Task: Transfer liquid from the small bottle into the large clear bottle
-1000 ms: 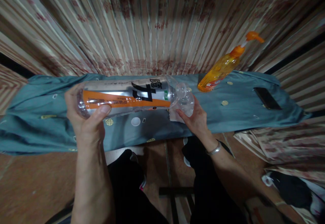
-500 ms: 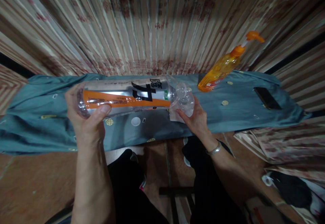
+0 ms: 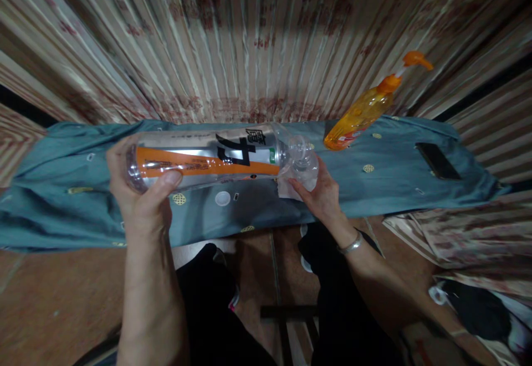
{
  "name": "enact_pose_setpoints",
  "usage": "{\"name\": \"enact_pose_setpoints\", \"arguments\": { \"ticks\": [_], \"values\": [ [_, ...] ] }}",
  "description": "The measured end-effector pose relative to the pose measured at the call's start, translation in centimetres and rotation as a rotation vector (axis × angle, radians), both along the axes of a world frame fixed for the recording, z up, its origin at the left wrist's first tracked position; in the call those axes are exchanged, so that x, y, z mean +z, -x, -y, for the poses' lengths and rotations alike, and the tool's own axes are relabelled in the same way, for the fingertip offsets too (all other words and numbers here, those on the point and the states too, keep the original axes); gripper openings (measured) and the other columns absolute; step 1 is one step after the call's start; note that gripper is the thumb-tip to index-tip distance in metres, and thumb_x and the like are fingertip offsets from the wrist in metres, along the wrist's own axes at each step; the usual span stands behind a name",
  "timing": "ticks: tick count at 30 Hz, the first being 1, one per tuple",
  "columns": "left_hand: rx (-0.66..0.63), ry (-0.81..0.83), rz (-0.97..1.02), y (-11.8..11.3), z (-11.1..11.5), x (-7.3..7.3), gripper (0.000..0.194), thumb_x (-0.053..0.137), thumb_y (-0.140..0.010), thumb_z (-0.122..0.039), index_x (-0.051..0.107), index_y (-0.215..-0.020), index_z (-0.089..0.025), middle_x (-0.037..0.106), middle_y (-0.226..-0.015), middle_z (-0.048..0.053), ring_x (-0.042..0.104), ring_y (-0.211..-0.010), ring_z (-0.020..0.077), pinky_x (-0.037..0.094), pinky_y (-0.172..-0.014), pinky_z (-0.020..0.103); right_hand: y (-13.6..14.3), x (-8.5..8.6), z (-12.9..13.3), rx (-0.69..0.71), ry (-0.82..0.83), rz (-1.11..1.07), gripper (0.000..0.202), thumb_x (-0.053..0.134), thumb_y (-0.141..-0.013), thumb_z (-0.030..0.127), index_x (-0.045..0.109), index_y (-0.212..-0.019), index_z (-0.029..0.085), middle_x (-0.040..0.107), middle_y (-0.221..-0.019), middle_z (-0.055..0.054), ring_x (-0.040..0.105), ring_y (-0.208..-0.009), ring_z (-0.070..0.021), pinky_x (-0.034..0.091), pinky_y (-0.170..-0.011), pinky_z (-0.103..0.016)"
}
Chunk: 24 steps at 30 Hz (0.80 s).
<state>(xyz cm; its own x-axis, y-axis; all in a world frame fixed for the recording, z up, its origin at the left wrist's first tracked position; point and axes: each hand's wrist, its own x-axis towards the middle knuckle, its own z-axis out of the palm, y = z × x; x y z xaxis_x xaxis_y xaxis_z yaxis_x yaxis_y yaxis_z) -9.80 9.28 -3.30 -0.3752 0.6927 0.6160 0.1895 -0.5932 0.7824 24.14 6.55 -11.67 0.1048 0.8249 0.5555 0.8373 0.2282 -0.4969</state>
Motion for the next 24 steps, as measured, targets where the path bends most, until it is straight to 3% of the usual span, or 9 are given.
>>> {"name": "enact_pose_setpoints", "arguments": {
  "ticks": [8, 17, 24],
  "values": [
    [-0.064, -0.040, 0.126, 0.00, -0.01, 0.40, 0.082, 0.100, -0.037, -0.051, 0.073, -0.109, -0.025, 0.067, -0.098, -0.002, 0.064, -0.090, 0.0185, 0.047, -0.088, 0.035, -0.07, -0.08, 0.05, 0.014, 0.020, -0.006, 0.083, 0.065, -0.091, 0.066, 0.046, -0.154, 0.015, 0.073, -0.138, -0.021, 0.073, -0.123, -0.0365, 0.063, -0.102, -0.054],
    [-0.038, -0.031, 0.057, -0.21, 0.03, 0.34, 0.080, 0.097, -0.041, -0.056, 0.072, -0.111, -0.027, 0.068, -0.101, -0.002, 0.065, -0.093, 0.0201, 0.050, -0.094, 0.041, -0.02, 0.00, 0.03, -0.004, 0.011, 0.010, 0.081, 0.064, -0.091, 0.068, 0.049, -0.150, 0.014, 0.074, -0.135, -0.022, 0.075, -0.119, -0.0369, 0.064, -0.098, -0.053],
    [-0.078, -0.052, 0.067, -0.20, 0.14, 0.45, 0.078, 0.098, -0.045, -0.051, 0.072, -0.113, -0.025, 0.068, -0.101, -0.001, 0.065, -0.093, 0.0200, 0.050, -0.096, 0.041, 0.03, 0.16, 0.09, 0.001, 0.024, 0.000, 0.081, 0.065, -0.091, 0.066, 0.049, -0.151, 0.015, 0.073, -0.138, -0.022, 0.074, -0.122, -0.0370, 0.064, -0.100, -0.054]
  ]
}}
